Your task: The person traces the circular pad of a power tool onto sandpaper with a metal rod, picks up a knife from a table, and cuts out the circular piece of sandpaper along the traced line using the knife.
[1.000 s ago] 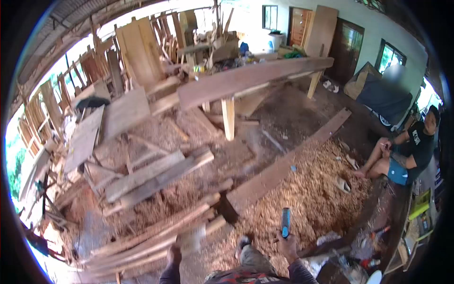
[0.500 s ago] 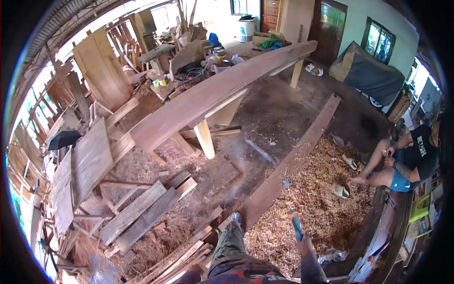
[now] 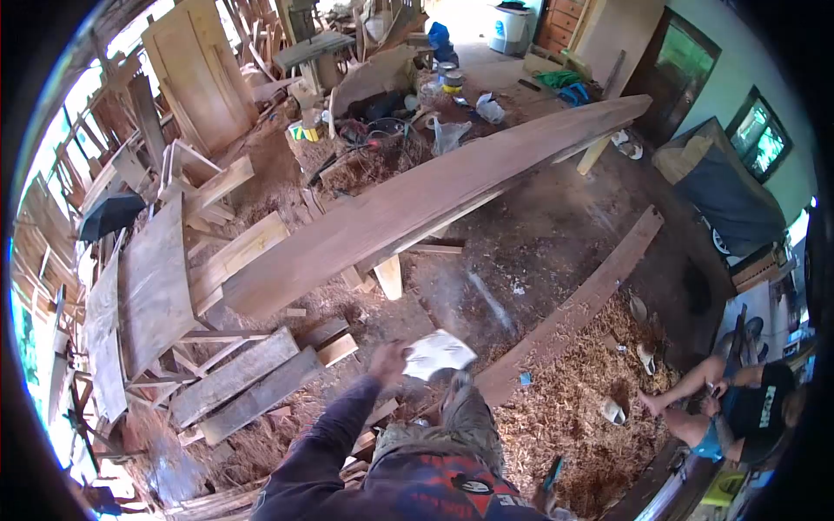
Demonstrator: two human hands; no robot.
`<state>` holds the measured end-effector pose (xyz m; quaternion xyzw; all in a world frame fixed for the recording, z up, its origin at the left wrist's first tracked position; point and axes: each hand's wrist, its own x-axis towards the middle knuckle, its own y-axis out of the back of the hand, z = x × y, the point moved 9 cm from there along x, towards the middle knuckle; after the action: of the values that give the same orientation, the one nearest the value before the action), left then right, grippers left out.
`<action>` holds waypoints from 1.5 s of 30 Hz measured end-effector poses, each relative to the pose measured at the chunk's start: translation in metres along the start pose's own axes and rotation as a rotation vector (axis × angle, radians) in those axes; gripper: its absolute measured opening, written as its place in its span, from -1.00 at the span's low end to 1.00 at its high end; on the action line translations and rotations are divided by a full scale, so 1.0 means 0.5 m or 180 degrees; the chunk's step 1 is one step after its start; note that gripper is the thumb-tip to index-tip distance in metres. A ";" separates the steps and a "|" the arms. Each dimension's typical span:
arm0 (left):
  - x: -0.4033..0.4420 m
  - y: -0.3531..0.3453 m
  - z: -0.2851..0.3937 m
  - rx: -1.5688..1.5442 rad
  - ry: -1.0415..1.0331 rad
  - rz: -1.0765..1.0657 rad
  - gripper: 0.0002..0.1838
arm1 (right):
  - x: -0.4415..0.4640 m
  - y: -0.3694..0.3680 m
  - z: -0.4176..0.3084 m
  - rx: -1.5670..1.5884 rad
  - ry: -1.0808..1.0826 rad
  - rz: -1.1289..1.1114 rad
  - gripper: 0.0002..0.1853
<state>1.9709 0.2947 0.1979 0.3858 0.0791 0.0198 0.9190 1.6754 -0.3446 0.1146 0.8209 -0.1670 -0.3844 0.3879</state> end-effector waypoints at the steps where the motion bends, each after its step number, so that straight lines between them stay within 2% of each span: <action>1: 0.044 -0.031 0.048 -0.0163 -0.0005 -0.0171 -0.75 | 0.051 -0.011 -0.064 0.0006 0.0364 0.0200 -0.73; 2: 0.093 -0.104 0.036 -0.1753 -0.0336 0.0066 -0.80 | 0.116 -0.036 -0.113 0.0237 0.0633 0.0336 -0.73; 3: 0.110 -0.041 0.181 -0.0919 -0.0364 -0.0109 -0.81 | 0.174 -0.074 -0.197 0.2081 0.0081 0.0181 -0.71; 4: 0.144 -0.029 0.246 -0.1186 -0.0284 -0.0014 -0.86 | 0.219 -0.078 -0.313 0.2303 0.0252 -0.0057 -0.65; 5: 0.199 -0.052 0.278 -0.1449 -0.0479 0.0069 -0.86 | 0.214 -0.057 -0.505 0.2531 0.0407 -0.0310 -0.59; 6: 0.256 -0.055 0.315 -0.1493 -0.1081 0.0315 -0.81 | 0.208 -0.036 -0.698 0.2755 0.0543 -0.0576 -0.53; 7: 0.304 -0.052 0.352 -0.1687 -0.0951 0.0270 -0.78 | 0.232 -0.023 -0.821 0.2749 0.0543 -0.0781 -0.71; 9: 0.428 -0.054 0.394 -0.2098 -0.0958 0.0185 -0.76 | 0.392 -0.048 -0.944 0.3159 0.1048 -0.1061 -0.80; 12: 0.605 0.018 0.445 -0.2188 -0.1312 0.0337 -0.78 | 0.476 -0.027 -1.148 0.2998 0.0970 -0.0925 -0.78; 13: 0.646 0.050 0.441 -0.2179 -0.1172 0.0301 -0.78 | 0.502 -0.015 -1.160 0.2821 0.0778 -0.0933 -0.63; 14: 0.681 0.068 0.449 -0.2022 -0.1048 0.0057 -0.80 | 0.511 0.018 -1.189 0.1610 0.1767 -0.0508 -0.58; 15: 0.729 0.088 0.464 -0.1870 -0.0997 -0.0129 -0.83 | 0.509 0.026 -1.241 0.1804 0.1848 -0.0551 -0.54; 16: 0.765 0.122 0.481 -0.1856 -0.1239 -0.0111 -0.84 | 0.500 0.035 -1.299 0.1998 0.1929 -0.0599 -0.48; 17: 0.809 0.128 0.481 -0.1873 -0.1185 -0.0108 -0.84 | 0.456 0.025 -1.352 0.3563 0.0885 -0.1047 -0.41; 19: 0.888 0.144 0.504 -0.1890 -0.1531 -0.0318 -0.83 | 0.469 0.027 -1.458 0.3053 0.1748 -0.1178 -0.31; 21: 0.968 0.152 0.526 -0.1658 -0.1631 -0.0629 -0.81 | 0.505 0.036 -1.405 0.2728 0.0641 0.0180 -0.38; 22: 1.006 0.144 0.548 -0.1747 -0.1823 -0.0980 -0.80 | 0.511 0.056 -1.432 0.2823 0.0660 0.0541 -0.38; 23: 1.055 0.152 0.573 -0.1845 -0.2049 -0.1274 -0.78 | 0.508 0.090 -1.476 0.2995 0.0969 0.0827 -0.39; 24: 1.089 0.171 0.602 -0.1681 -0.2434 -0.1506 -0.85 | 0.493 0.125 -1.516 0.3104 0.1179 0.1099 -0.39; 27: 1.221 0.232 0.621 -0.2089 -0.2614 -0.1635 -0.82 | 0.465 0.244 -1.663 0.3248 0.1761 0.1702 -0.40; 28: 1.276 0.290 0.607 -0.1927 -0.2551 -0.1419 -0.80 | 0.460 0.270 -1.706 0.3233 0.1842 0.1801 -0.40; 30: 1.405 0.348 0.528 -0.1791 -0.2616 -0.0665 -0.69 | 0.461 0.279 -1.770 0.3195 0.1854 0.1873 -0.40; 32: 1.521 0.354 0.382 -0.1115 -0.2040 0.0306 -0.58 | 0.476 0.253 -1.806 0.3155 0.1806 0.1847 -0.41; 33: 1.552 0.352 0.329 0.0084 -0.1968 0.0797 -0.50 | 0.479 0.226 -1.809 0.3094 0.1713 0.1764 -0.41; 35: 1.587 0.325 0.231 0.1305 -0.1745 0.1184 -0.43 | 0.495 0.179 -1.823 0.3000 0.1559 0.1548 -0.41; 36: 1.612 0.295 0.167 0.1686 -0.1252 0.0946 -0.29 | 0.502 0.157 -1.826 0.2956 0.1474 0.1428 -0.42; 38: 1.654 0.218 0.041 0.2052 -0.0726 0.0694 -0.14 | 0.523 0.108 -1.826 0.2871 0.1292 0.1182 -0.42; 39: 1.679 0.152 -0.041 0.0701 -0.0495 0.0269 -0.08 | 0.530 0.082 -1.821 0.2831 0.1184 0.1050 -0.42; 41: 1.692 0.102 -0.067 -0.0669 -0.0237 -0.0138 -0.02 | 0.541 0.034 -1.817 0.2743 0.1007 0.0788 -0.43; 43: 1.676 0.054 0.018 -0.0696 -0.0330 -0.1609 -0.05 | 0.546 -0.002 -1.816 0.2652 0.0908 0.0589 -0.43; 44: 1.653 0.069 0.056 -0.0708 -0.0336 -0.1607 -0.05 | 0.546 -0.007 -1.818 0.2643 0.0891 0.0561 -0.43; 45: 1.628 0.122 0.121 -0.0597 -0.0792 -0.0921 -0.11 | 0.546 -0.008 -1.819 0.2629 0.0879 0.0547 -0.44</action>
<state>2.7851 0.3740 0.1769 0.2828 0.0173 -0.1529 0.9468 2.5443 -0.0360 0.3416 0.9338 -0.3208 -0.1386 0.0766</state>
